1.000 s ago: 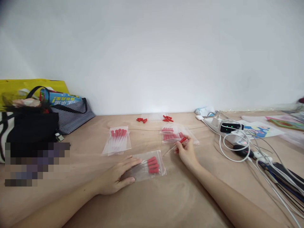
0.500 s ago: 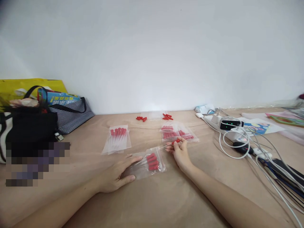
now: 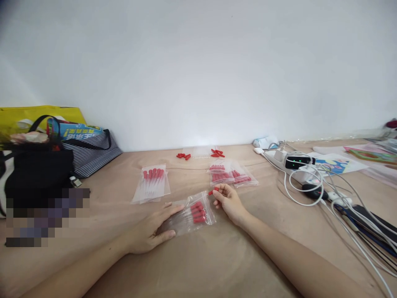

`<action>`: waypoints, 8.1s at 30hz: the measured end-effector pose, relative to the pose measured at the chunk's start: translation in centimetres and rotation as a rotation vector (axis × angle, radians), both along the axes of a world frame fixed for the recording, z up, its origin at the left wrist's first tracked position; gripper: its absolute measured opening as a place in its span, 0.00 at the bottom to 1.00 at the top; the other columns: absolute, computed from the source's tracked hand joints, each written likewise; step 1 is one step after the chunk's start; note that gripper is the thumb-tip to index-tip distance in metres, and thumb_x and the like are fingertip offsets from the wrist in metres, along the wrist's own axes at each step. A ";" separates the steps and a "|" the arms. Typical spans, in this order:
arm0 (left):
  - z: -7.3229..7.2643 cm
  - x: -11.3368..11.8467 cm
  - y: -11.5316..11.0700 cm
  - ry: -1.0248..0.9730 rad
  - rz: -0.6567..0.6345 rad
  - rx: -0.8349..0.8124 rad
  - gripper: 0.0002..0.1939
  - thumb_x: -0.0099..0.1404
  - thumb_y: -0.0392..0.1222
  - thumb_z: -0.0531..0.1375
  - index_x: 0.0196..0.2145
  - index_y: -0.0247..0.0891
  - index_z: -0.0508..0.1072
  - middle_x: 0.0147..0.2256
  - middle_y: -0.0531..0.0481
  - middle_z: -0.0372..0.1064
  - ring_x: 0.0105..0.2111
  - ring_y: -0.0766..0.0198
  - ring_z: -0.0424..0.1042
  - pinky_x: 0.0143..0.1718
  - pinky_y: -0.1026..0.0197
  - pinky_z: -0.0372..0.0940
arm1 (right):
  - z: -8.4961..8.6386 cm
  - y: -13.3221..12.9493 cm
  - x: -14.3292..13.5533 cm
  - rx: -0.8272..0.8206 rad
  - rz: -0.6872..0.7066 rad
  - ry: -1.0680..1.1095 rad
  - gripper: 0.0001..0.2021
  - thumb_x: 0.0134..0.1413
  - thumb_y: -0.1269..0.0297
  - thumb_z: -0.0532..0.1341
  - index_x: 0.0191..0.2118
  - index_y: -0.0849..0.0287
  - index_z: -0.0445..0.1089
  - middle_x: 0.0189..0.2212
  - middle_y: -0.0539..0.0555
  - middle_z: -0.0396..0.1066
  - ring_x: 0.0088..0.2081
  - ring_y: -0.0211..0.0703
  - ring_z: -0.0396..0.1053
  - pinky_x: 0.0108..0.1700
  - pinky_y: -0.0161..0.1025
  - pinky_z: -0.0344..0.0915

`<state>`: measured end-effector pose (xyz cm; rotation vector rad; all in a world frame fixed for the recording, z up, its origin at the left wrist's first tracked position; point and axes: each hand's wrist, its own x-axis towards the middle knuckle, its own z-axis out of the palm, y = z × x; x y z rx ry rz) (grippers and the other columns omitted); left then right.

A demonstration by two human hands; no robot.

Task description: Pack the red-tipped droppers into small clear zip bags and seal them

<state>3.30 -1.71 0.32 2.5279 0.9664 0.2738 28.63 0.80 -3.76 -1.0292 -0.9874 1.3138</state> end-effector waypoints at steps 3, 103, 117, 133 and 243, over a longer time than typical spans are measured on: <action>-0.3 -0.1 0.1 0.024 0.017 -0.014 0.27 0.61 0.45 0.51 0.57 0.44 0.48 0.57 0.48 0.50 0.57 0.52 0.47 0.54 0.46 0.50 | 0.3 0.0 0.1 -0.017 0.073 -0.085 0.18 0.37 0.55 0.64 0.32 0.59 0.58 0.18 0.41 0.61 0.12 0.25 0.54 0.11 0.25 0.46; -2.7 2.7 6.4 -0.224 0.125 0.501 0.02 0.58 0.37 0.54 0.29 0.36 0.65 0.30 0.50 0.63 0.29 0.66 0.65 0.31 0.64 0.63 | -0.1 3.3 -2.1 0.638 0.045 -0.979 0.09 0.43 0.65 0.61 0.31 0.59 0.62 0.23 0.48 0.59 0.22 0.33 0.58 0.23 0.31 0.57; -2.2 0.7 7.2 -0.057 -0.200 1.122 0.09 0.63 0.32 0.49 0.38 0.31 0.67 0.34 0.46 0.70 0.33 0.66 0.71 0.32 0.65 0.69 | 0.1 3.4 0.4 1.180 -0.059 -1.536 0.08 0.53 0.64 0.54 0.31 0.60 0.68 0.28 0.54 0.68 0.29 0.39 0.62 0.33 0.37 0.54; -2.9 1.2 7.7 -0.179 -0.081 0.935 0.12 0.64 0.34 0.47 0.31 0.33 0.69 0.31 0.49 0.70 0.29 0.69 0.72 0.31 0.67 0.69 | 0.0 4.0 0.5 1.300 -0.124 -1.542 0.07 0.53 0.68 0.54 0.31 0.61 0.69 0.25 0.52 0.68 0.28 0.38 0.60 0.32 0.37 0.50; -1.5 1.7 7.2 0.055 0.112 1.108 0.15 0.62 0.47 0.51 0.22 0.36 0.64 0.25 0.49 0.65 0.30 0.62 0.64 0.39 0.56 0.56 | 0.3 3.7 -0.1 1.216 -0.218 -1.524 0.10 0.52 0.70 0.52 0.23 0.60 0.66 0.20 0.50 0.65 0.28 0.38 0.60 0.43 0.44 0.48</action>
